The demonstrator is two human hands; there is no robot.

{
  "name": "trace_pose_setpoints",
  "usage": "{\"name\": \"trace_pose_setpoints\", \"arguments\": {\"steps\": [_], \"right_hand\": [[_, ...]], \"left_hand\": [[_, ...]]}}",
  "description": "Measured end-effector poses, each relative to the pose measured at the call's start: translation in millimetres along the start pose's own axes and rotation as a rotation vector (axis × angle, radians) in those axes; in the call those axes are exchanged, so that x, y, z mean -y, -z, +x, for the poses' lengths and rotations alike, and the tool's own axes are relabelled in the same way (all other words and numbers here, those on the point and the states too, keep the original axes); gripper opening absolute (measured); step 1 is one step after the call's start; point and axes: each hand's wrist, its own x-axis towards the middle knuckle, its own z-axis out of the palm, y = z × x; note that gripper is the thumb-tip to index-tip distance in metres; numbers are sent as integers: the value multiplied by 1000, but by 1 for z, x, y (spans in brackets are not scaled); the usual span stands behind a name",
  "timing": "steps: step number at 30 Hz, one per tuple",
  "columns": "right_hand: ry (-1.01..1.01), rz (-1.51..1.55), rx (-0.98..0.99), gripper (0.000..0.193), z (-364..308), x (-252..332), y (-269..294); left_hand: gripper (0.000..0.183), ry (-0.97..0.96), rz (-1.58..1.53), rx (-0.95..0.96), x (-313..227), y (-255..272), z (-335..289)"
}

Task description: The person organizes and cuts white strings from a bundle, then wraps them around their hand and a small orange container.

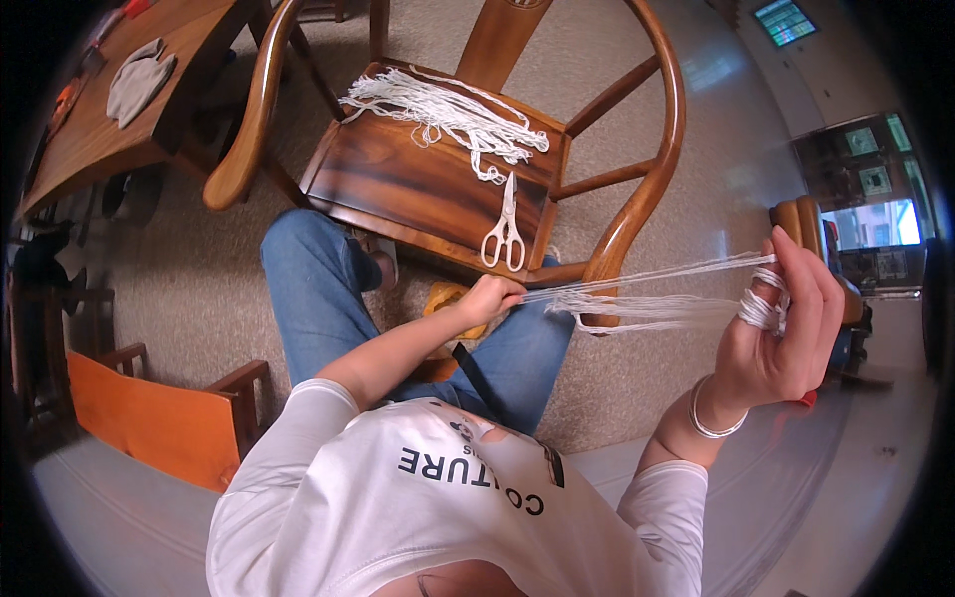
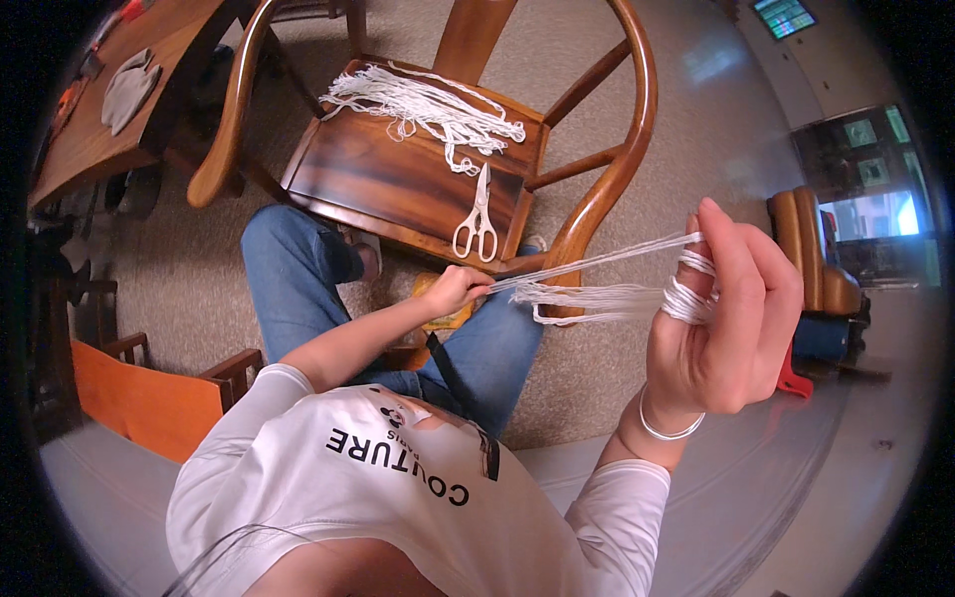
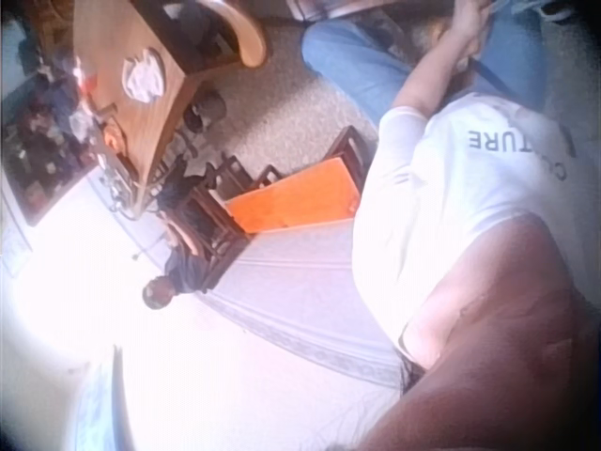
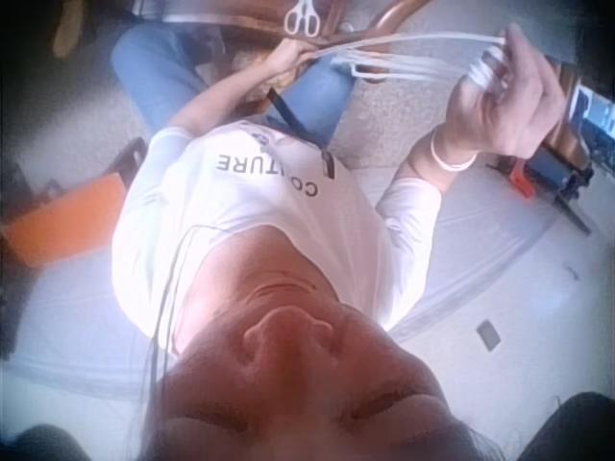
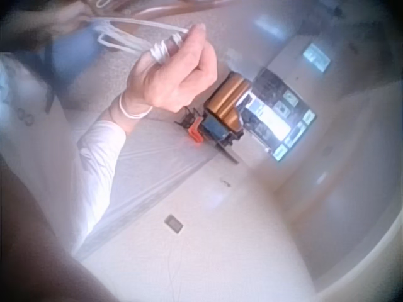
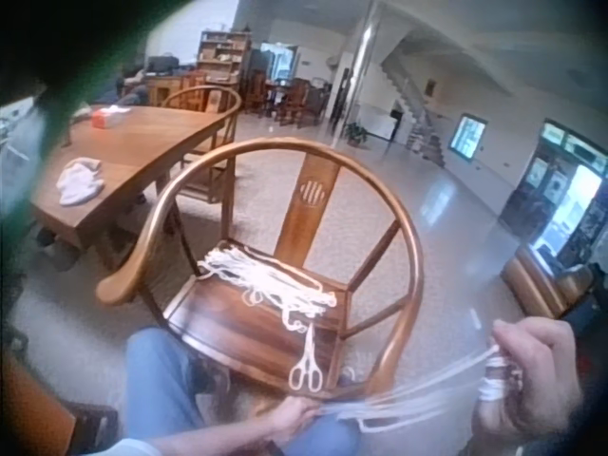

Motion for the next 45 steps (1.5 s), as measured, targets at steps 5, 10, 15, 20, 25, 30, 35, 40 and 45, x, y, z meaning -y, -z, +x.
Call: {"name": "trace_pose_setpoints", "arguments": {"steps": [5,10,15,20,25,30,35,40,45], "right_hand": [[-1,-70,-31,22,-6,-19,5],[-230,-63,-43,21,-38,-51,17],[-518,-131,34,17,-89,-68,27],[-719,-152,45,16,-135,-74,34],[-844,-173,122,17,-168,-73,45],[-979,-63,228,18,-213,-60,43],[-984,81,384,20,-229,-25,32],[-923,302,513,18,-230,12,15],[-1142,886,607,12,-249,48,-47]], "left_hand": [[15,-48,70,-39,1,20,-16],[12,14,202,-79,-16,101,-52],[8,44,326,-194,-51,169,-76],[9,65,400,-261,-79,191,-88],[13,138,412,-380,-114,213,-84],[14,30,638,-507,-166,241,-80],[18,30,859,-591,-221,267,-90],[21,-162,1198,-721,-268,297,-103],[20,-366,1574,-652,-327,324,-112]]}}
